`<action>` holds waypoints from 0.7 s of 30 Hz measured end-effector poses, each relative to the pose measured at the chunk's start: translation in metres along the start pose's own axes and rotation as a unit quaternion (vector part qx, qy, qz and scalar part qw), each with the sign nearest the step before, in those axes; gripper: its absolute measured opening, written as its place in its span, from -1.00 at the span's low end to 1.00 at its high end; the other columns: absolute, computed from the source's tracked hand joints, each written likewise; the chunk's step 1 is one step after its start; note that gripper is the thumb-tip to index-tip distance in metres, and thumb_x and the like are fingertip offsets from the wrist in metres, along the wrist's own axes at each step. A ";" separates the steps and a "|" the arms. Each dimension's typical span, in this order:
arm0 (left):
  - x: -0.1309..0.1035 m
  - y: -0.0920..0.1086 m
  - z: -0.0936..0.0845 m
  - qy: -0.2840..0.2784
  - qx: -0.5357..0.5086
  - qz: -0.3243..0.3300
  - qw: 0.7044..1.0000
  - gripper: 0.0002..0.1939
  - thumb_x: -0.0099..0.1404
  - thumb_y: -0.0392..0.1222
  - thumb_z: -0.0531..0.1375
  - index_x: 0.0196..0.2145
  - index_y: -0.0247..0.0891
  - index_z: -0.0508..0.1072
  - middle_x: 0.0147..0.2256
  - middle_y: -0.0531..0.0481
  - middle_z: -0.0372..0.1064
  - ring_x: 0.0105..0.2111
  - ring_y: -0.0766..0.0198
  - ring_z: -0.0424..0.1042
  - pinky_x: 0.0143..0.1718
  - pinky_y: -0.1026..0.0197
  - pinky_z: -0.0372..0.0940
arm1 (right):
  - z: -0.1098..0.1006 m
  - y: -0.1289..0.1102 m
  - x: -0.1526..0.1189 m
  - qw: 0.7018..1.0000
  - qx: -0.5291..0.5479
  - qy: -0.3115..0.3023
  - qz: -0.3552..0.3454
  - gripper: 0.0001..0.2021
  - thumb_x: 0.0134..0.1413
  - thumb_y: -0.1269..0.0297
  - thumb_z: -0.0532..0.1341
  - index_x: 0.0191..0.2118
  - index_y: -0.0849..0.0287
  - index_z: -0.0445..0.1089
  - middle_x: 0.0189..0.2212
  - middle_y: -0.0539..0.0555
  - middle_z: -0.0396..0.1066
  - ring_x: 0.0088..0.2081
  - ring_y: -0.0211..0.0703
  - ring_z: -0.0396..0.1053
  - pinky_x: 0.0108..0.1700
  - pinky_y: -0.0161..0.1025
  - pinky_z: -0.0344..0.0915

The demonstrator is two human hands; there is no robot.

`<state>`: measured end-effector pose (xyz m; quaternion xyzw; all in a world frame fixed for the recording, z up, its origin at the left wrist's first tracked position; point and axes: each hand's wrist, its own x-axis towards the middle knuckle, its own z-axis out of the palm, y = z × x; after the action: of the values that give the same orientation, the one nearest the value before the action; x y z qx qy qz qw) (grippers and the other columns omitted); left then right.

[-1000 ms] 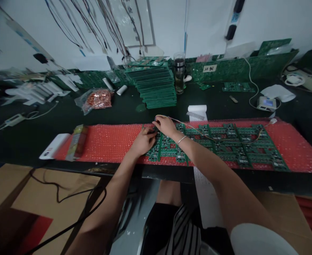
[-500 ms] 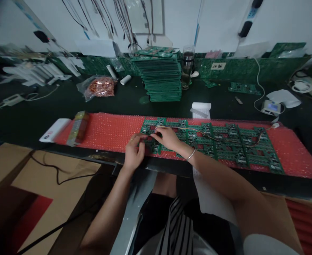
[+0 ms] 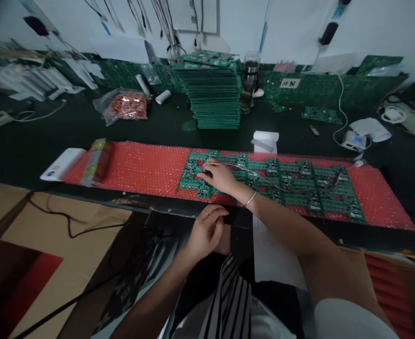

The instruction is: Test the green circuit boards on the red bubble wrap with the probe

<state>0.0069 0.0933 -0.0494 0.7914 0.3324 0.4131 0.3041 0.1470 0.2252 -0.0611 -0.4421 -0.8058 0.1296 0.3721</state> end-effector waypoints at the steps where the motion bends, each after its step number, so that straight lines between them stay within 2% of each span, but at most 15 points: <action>1: 0.002 0.002 0.003 -0.011 -0.001 0.004 1.000 -0.74 0.33 -0.40 0.03 -0.13 -0.25 0.45 -0.18 -0.13 0.44 -0.16 0.19 0.41 -0.11 0.10 0.39 | 0.000 0.000 0.000 1.000 0.003 0.005 0.004 -0.73 0.26 0.09 0.21 -0.38 0.15 0.38 -0.34 0.08 0.41 -0.19 -0.11 0.40 -0.09 -0.18 0.31; 4: 0.008 0.006 0.009 -0.029 0.030 0.025 0.999 -0.75 0.34 -0.37 0.05 -0.09 -0.25 0.45 -0.11 -0.15 0.44 -0.09 0.13 0.40 -0.03 0.01 0.38 | 0.000 0.001 -0.001 1.000 0.017 0.020 0.016 -0.75 0.27 0.09 0.20 -0.36 0.14 0.38 -0.32 0.08 0.43 -0.19 -0.12 0.41 -0.07 -0.17 0.32; 7: 0.011 0.006 0.011 -0.021 0.069 0.038 0.997 -0.77 0.34 -0.36 0.08 -0.10 -0.25 0.46 -0.06 -0.16 0.44 -0.04 0.10 0.39 0.01 -0.05 0.36 | 0.002 0.001 -0.002 0.999 0.016 0.030 0.011 -0.76 0.26 0.10 0.21 -0.35 0.14 0.39 -0.32 0.09 0.45 -0.18 -0.10 0.42 -0.06 -0.14 0.33; 13: 0.009 0.006 0.013 -0.028 0.062 0.037 0.997 -0.79 0.35 -0.35 0.09 -0.12 -0.25 0.47 -0.07 -0.15 0.44 -0.04 0.10 0.39 0.00 -0.04 0.37 | 0.003 0.001 -0.003 1.000 0.002 0.025 0.000 -0.74 0.27 0.07 0.19 -0.34 0.14 0.39 -0.31 0.10 0.45 -0.16 -0.09 0.41 -0.05 -0.13 0.34; 21: 0.010 0.016 0.027 -0.065 0.042 0.039 0.996 -0.80 0.35 -0.33 0.09 -0.15 -0.26 0.49 -0.13 -0.15 0.46 -0.08 0.11 0.41 -0.04 -0.01 0.37 | 0.000 -0.001 -0.003 1.000 0.007 0.011 0.003 -0.71 0.28 0.04 0.17 -0.35 0.14 0.39 -0.30 0.09 0.45 -0.17 -0.12 0.41 -0.05 -0.16 0.32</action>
<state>0.0392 0.0858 -0.0456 0.8411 0.2977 0.3582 0.2750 0.1477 0.2220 -0.0624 -0.4434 -0.7993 0.1322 0.3834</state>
